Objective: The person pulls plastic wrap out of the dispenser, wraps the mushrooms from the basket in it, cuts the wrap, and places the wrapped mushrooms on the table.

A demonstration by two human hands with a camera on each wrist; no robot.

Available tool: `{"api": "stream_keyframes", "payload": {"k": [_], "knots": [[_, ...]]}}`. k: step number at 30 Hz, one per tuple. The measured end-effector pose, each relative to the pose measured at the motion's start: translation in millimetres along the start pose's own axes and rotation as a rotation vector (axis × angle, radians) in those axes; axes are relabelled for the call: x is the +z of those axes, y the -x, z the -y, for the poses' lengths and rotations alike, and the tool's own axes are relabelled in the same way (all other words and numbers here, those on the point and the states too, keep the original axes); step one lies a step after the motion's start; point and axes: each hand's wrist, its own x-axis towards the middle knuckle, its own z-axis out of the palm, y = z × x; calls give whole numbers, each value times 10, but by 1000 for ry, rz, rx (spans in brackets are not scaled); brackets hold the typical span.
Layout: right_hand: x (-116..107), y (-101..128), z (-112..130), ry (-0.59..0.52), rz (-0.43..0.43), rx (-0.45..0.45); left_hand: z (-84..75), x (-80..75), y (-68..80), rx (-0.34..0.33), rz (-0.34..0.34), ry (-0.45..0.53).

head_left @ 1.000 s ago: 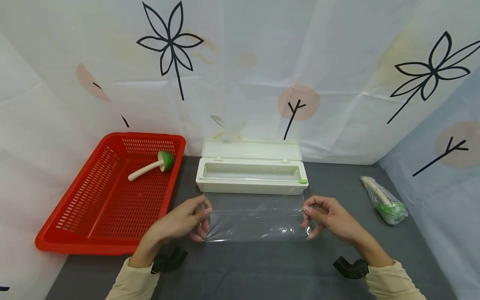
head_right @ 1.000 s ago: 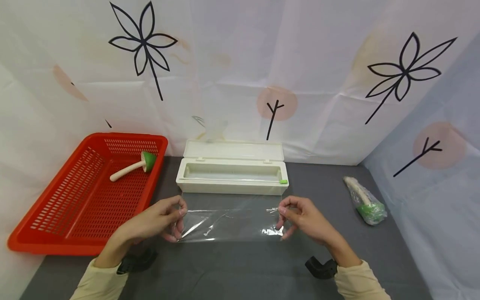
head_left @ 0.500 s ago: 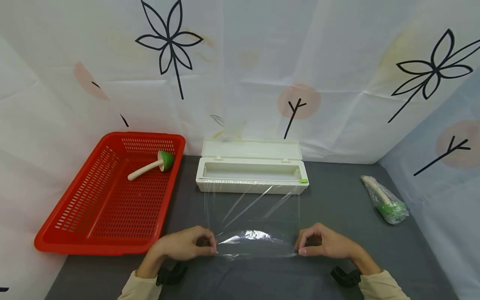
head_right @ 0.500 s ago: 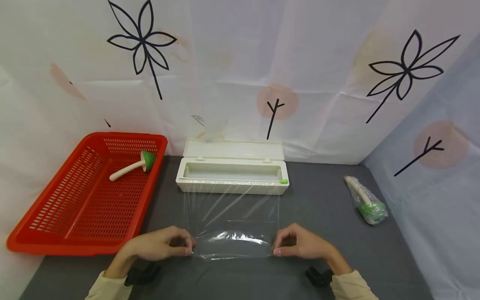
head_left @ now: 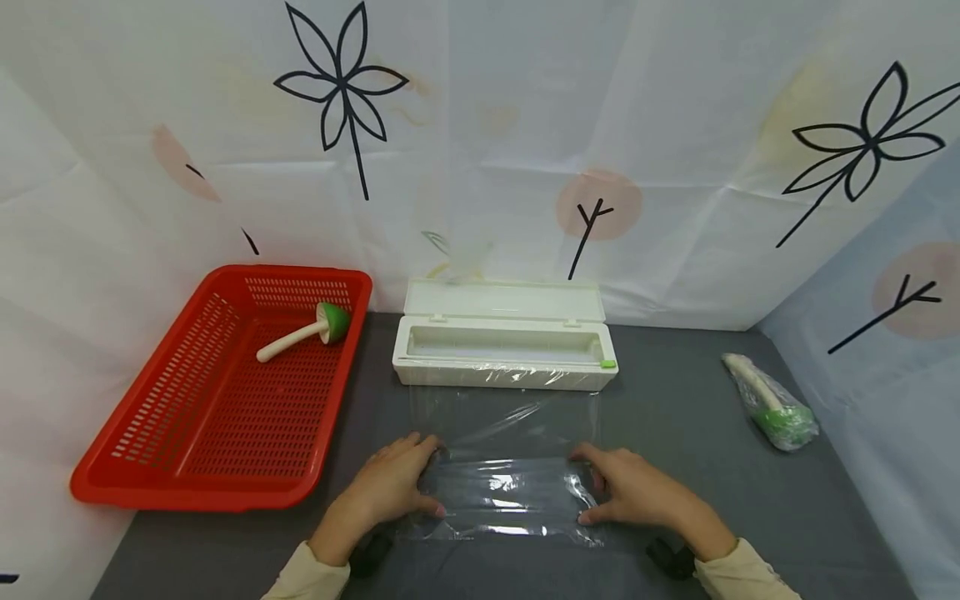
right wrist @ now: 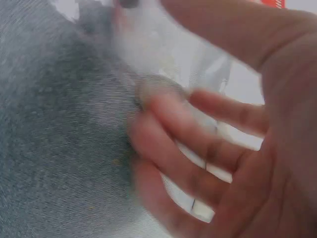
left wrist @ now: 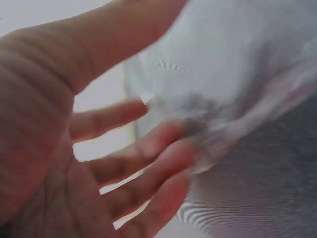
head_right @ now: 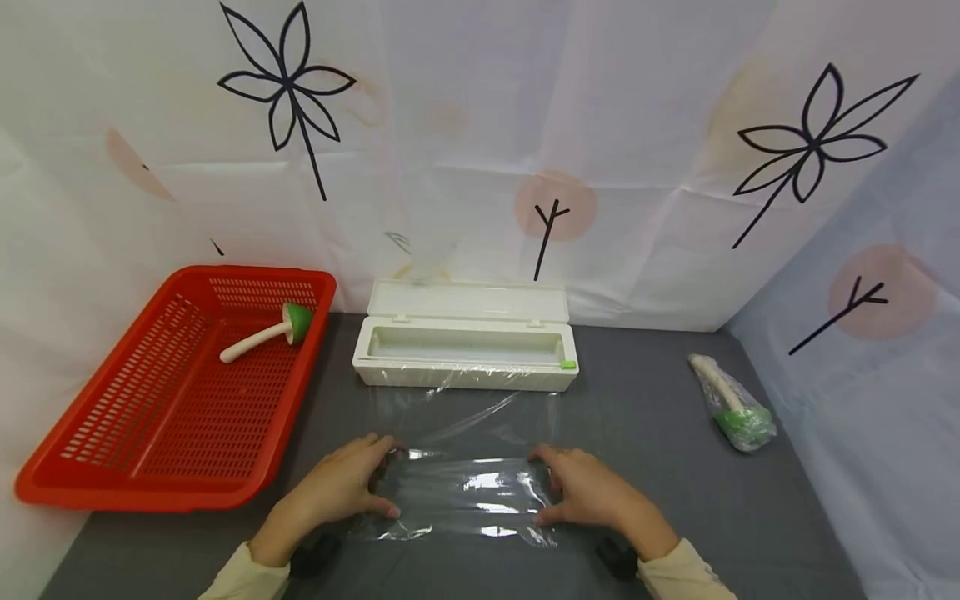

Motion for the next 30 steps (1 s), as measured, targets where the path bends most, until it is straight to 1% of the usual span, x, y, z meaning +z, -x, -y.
{"api": "stream_keyframes", "payload": {"k": [2, 4, 7, 10, 13, 16, 19, 22, 24, 26, 28, 30], "knots": [[2, -10, -14, 122, -34, 47, 12, 55, -34, -40, -61, -93], [-9, -30, -50, 185, -52, 99, 31, 83, -79, -77, -85, -128], [-56, -59, -107, 195, -56, 167, 66, 91, -168, -109, -95, -134], [-102, -77, -140, 199, -51, 196, 105, 79, -268, -117, -89, -137], [-130, -72, -143, 203, -48, 198, 139, 55, -349, -114, -87, -143], [-143, -55, -144, 184, -52, 201, 152, 25, -389, -113, -79, -137], [-145, -22, -154, 101, -67, 212, 164, 5, -399, -102, -72, -126], [-118, 19, -169, 54, -120, 202, 179, -14, -398, -84, -66, -120], [-73, 47, -177, 82, -167, 175, 191, -31, -395, -72, -65, -107], [-11, 72, -185, 156, -198, 150, 197, -58, -386, -69, -59, -84], [56, 96, -196, 217, -198, 139, 193, -95, -369, -64, -57, -49], [112, 122, -205, 238, -180, 143, 186, -128, -347, -66, -51, -12]]}}
